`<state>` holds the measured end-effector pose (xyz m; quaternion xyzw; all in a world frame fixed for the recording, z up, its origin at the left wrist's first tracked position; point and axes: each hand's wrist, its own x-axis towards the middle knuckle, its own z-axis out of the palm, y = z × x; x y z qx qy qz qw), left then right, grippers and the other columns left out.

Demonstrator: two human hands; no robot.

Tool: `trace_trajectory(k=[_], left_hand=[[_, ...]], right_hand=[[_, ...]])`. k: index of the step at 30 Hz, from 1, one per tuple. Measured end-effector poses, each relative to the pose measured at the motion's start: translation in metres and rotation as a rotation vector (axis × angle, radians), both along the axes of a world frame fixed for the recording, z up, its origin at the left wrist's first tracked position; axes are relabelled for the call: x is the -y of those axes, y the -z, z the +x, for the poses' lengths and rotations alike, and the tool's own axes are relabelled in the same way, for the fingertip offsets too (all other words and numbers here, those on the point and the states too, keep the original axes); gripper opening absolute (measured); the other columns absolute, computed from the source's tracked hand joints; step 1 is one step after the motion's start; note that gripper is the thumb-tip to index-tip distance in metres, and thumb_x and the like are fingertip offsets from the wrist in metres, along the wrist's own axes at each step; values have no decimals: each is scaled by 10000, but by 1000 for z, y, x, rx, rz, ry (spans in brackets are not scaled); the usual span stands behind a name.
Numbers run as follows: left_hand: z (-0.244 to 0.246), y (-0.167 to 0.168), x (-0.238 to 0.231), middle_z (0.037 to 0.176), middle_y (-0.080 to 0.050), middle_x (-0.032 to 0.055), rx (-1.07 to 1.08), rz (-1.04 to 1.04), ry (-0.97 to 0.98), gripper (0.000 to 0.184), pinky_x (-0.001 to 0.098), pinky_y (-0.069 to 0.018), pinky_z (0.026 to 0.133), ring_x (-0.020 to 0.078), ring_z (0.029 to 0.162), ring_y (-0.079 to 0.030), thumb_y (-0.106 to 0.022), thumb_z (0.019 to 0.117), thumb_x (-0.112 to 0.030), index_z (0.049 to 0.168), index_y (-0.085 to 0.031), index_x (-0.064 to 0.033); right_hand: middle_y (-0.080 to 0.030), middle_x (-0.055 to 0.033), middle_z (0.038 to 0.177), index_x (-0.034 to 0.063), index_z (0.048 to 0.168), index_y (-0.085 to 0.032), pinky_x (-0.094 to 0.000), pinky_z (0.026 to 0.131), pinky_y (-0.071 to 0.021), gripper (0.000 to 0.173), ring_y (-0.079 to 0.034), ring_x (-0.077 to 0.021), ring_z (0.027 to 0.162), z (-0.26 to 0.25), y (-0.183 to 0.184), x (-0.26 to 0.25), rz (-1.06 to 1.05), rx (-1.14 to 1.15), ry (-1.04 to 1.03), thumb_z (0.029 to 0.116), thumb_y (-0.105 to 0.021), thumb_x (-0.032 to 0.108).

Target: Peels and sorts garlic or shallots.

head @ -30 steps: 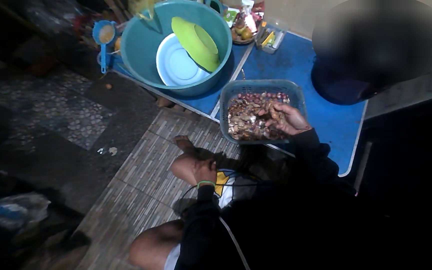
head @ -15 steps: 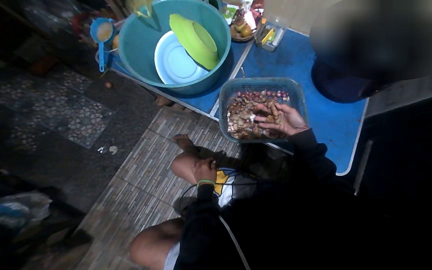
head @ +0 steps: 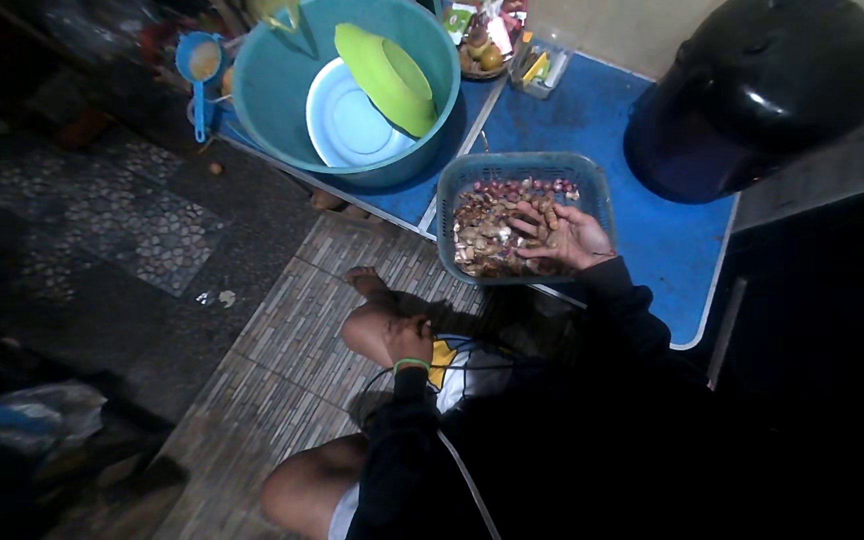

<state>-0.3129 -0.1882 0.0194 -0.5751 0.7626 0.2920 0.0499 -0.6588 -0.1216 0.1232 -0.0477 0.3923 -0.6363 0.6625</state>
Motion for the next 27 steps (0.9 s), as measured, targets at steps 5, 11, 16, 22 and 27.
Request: trace_trajectory(k=[5,11,16,22,27], left_hand=[[-1,-1,0,1300,-671,193,9,8,3,301,536,-235,1224,384,1355,-511,-578,1034,-236,1253,-719,-86],[0,-1,1,1289,-679,183,18,14,12,299,539,-249,1218,377,1342,-525,-581,1034,-245,1247,-724,-92],[1,0,1,1327,-654,205,-45,26,-40,351,556,-263,1212,397,1355,-513,-565,1046,-260,1318,-676,-67],[-16,-56,1,1375,-581,275,-644,-2,-261,400,514,-414,1127,372,1305,-552,-582,1034,-142,1388,-569,45],[-62,-152,-20,1273,-668,137,-1096,165,-128,343,349,-558,943,158,1109,-665,-546,1025,-103,1343,-607,11]], right_hand=[[-544,-76,1507,137,1424,-507,-587,1025,-509,532,-564,-315,1344,-2,3,0,5,39,59,1101,-133,337],[-581,-134,1456,101,1368,-517,-516,1024,-533,530,-612,-329,1287,-1,3,-1,-22,72,88,1108,-124,344],[-700,-108,1167,102,1278,-554,-345,797,-609,439,-720,-214,966,7,-7,-1,-22,-54,73,1107,-202,301],[-677,7,820,116,1185,-637,-163,566,-525,293,-608,-33,625,33,-40,-9,-100,-380,-33,1096,-376,214],[-724,0,862,98,1276,-635,-182,592,-539,312,-631,-39,655,70,-61,-9,-256,-557,-137,969,-598,141]])
